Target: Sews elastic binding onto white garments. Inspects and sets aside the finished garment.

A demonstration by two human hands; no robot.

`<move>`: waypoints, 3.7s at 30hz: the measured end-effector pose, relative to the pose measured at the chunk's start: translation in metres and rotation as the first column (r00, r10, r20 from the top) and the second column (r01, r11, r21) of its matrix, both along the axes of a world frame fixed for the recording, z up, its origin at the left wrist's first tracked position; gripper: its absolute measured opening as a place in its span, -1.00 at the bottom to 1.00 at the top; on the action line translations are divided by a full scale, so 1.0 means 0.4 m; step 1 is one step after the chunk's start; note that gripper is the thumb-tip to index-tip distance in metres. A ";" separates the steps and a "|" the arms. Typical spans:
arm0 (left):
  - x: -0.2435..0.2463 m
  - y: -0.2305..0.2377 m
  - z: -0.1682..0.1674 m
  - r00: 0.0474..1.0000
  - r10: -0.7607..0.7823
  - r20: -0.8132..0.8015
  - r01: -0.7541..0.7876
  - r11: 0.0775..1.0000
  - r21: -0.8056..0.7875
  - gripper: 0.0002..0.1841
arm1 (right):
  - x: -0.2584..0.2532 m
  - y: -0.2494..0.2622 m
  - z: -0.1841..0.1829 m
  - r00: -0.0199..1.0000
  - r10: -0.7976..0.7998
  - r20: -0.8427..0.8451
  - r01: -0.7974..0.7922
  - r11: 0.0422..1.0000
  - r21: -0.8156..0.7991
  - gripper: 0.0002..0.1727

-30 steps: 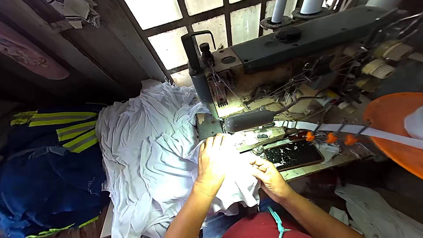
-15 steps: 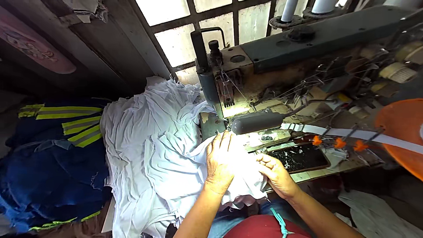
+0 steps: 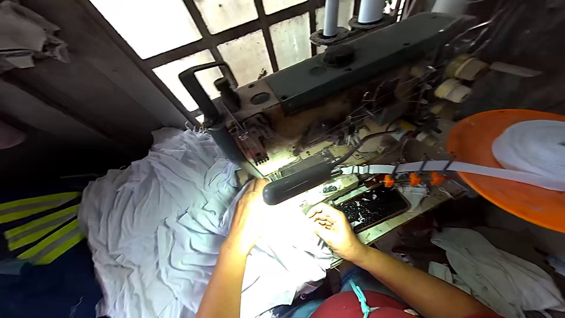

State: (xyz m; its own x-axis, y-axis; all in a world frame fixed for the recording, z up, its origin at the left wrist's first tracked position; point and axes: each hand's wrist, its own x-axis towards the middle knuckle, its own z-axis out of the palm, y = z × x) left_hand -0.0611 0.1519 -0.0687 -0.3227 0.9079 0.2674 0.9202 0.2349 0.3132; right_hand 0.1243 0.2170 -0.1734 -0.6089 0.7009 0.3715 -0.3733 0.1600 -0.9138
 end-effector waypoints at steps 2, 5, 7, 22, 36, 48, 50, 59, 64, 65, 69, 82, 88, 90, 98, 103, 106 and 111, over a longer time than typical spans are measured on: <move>-0.052 0.020 -0.004 0.998 -0.061 -0.035 0.061 0.998 0.005 -0.66 | -0.010 0.003 -0.008 1.000 0.026 0.000 -0.026 0.997 0.070 -0.83; -0.135 0.053 -0.029 0.974 -0.213 -0.081 0.224 0.961 0.161 -0.67 | -0.014 -0.002 -0.004 1.000 0.017 0.017 -0.019 0.993 0.116 -0.83; -0.177 0.072 -0.050 0.978 -0.168 -0.128 0.196 0.944 0.265 -0.64 | -0.016 -0.003 -0.006 0.999 -0.002 0.048 -0.005 0.990 0.144 -0.82; -0.041 -0.153 -0.011 0.822 -0.432 -0.372 0.497 0.862 0.098 -0.65 | 0.043 0.021 0.013 0.955 0.090 0.284 -0.190 0.917 0.349 -0.74; -0.026 -0.278 0.037 0.890 -0.455 0.011 0.452 0.879 -0.151 -0.77 | 0.051 0.018 0.060 0.908 -0.115 0.403 -0.173 0.773 0.610 -0.66; 0.046 -0.292 0.075 0.652 -0.737 0.177 0.696 0.675 0.245 -0.43 | 0.045 -0.070 0.206 0.905 0.340 0.255 -0.424 0.701 0.574 -0.70; 0.079 -0.290 0.061 0.670 -0.730 0.135 0.674 0.675 0.301 -0.43 | 0.061 -0.062 0.199 0.911 0.332 0.244 -0.411 0.685 0.601 -0.76; 0.094 -0.139 -0.214 0.943 0.014 -0.333 0.138 0.893 0.427 -0.67 | 0.168 -0.001 0.196 0.948 0.304 0.099 -0.313 0.819 0.480 -0.65; 0.001 -0.165 -0.063 0.934 0.092 -0.346 0.056 0.918 0.393 -0.70 | 0.165 0.005 0.096 0.926 0.357 0.128 -0.375 0.911 0.172 -0.76; -0.009 -0.166 -0.059 0.930 0.058 -0.362 0.076 0.935 0.345 -0.69 | 0.158 -0.003 0.074 0.921 0.363 0.140 -0.382 0.911 0.152 -0.78; -0.012 -0.161 -0.058 0.880 -0.172 -0.444 0.292 0.932 0.217 -0.75 | 0.148 -0.020 0.038 0.929 0.327 0.173 -0.360 0.904 0.228 -0.73; -0.052 -0.060 0.003 0.964 -0.182 -0.193 0.196 0.979 0.056 -0.65 | 0.108 -0.007 0.008 0.978 0.084 0.188 -0.163 0.875 0.457 -0.70; -0.137 0.018 0.010 0.964 -0.168 -0.206 0.189 0.978 0.089 -0.70 | 0.010 0.021 0.016 0.982 0.066 0.176 -0.139 0.885 0.444 -0.77; -0.140 0.010 0.023 0.959 -0.159 -0.236 0.208 0.957 0.202 -0.72 | -0.015 0.028 0.026 0.983 0.046 0.177 -0.123 0.884 0.451 -0.79; -0.043 -0.083 0.042 0.959 -0.235 -0.157 0.272 0.918 0.288 -0.68 | -0.026 0.019 0.029 0.987 0.087 0.137 -0.142 0.867 0.478 -0.77; -0.019 -0.099 0.019 0.967 -0.254 0.004 0.252 0.959 0.130 -0.60 | -0.026 0.016 0.020 0.988 0.134 0.079 -0.154 0.910 0.386 -0.82; -0.018 -0.073 0.005 0.960 -0.254 -0.120 0.267 0.957 0.114 -0.71 | -0.033 0.026 0.028 0.988 0.115 0.098 -0.144 0.916 0.375 -0.81; -0.019 -0.053 -0.004 0.949 -0.189 -0.253 0.232 0.961 0.151 -0.66 | -0.056 0.040 0.060 0.994 -0.062 0.092 0.013 0.890 0.456 -0.78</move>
State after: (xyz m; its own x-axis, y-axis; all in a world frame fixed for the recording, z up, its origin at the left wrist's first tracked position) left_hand -0.0688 0.1308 -0.0702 -0.0387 0.8793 0.4747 0.9947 -0.0113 0.1021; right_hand 0.1019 0.2329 -0.1492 -0.6365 0.4936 0.5926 -0.2685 0.5785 -0.7702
